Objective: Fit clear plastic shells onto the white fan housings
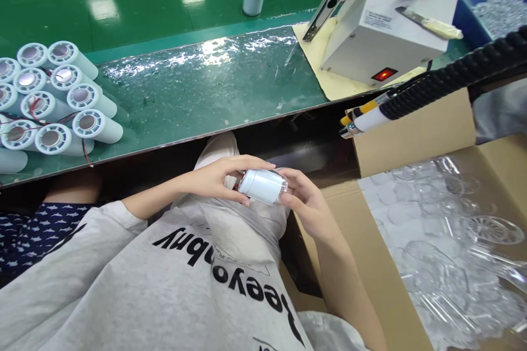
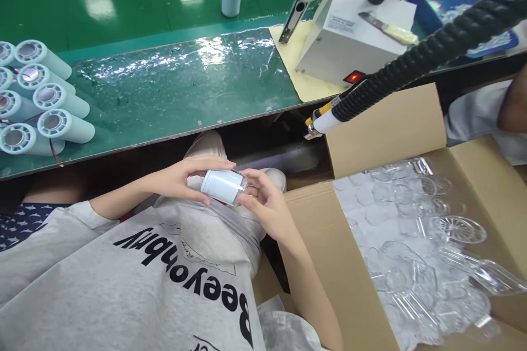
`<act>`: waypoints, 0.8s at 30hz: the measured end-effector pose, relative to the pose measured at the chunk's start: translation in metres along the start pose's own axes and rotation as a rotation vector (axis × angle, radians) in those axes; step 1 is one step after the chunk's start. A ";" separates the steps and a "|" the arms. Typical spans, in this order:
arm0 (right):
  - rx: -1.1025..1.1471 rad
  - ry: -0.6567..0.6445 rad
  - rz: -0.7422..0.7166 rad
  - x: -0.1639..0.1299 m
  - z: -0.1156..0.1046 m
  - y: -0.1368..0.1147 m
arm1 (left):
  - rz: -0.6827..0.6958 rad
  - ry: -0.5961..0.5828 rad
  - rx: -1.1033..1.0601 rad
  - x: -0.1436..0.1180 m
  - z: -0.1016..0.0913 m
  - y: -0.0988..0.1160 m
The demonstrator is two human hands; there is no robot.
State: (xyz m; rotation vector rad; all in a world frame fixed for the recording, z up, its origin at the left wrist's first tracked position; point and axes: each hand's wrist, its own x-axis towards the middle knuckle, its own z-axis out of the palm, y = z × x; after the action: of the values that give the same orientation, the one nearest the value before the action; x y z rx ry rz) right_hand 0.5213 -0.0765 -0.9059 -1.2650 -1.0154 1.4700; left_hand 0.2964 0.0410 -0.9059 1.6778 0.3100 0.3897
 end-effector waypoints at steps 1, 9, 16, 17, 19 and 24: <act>0.020 0.003 0.022 0.001 0.001 0.002 | 0.005 -0.002 -0.002 0.000 0.000 0.000; 0.128 0.058 0.213 0.004 0.010 0.006 | 0.021 -0.011 0.018 -0.001 -0.001 -0.003; 0.202 -0.040 0.363 0.006 0.019 0.003 | 0.051 -0.004 0.045 -0.003 0.003 -0.003; 0.200 -0.054 0.379 0.005 0.019 0.004 | 0.036 0.005 0.041 -0.004 0.004 -0.002; 0.152 -0.067 0.368 0.002 0.019 0.006 | -0.020 0.020 0.024 -0.005 0.007 0.001; -0.283 0.200 -0.093 -0.008 0.014 0.008 | -0.175 0.102 -0.136 -0.006 0.012 0.010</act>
State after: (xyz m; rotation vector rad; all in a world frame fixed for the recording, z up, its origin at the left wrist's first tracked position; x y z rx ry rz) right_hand 0.5069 -0.0859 -0.9096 -1.5105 -1.1582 1.1305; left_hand 0.2957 0.0259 -0.8983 1.4876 0.4916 0.3585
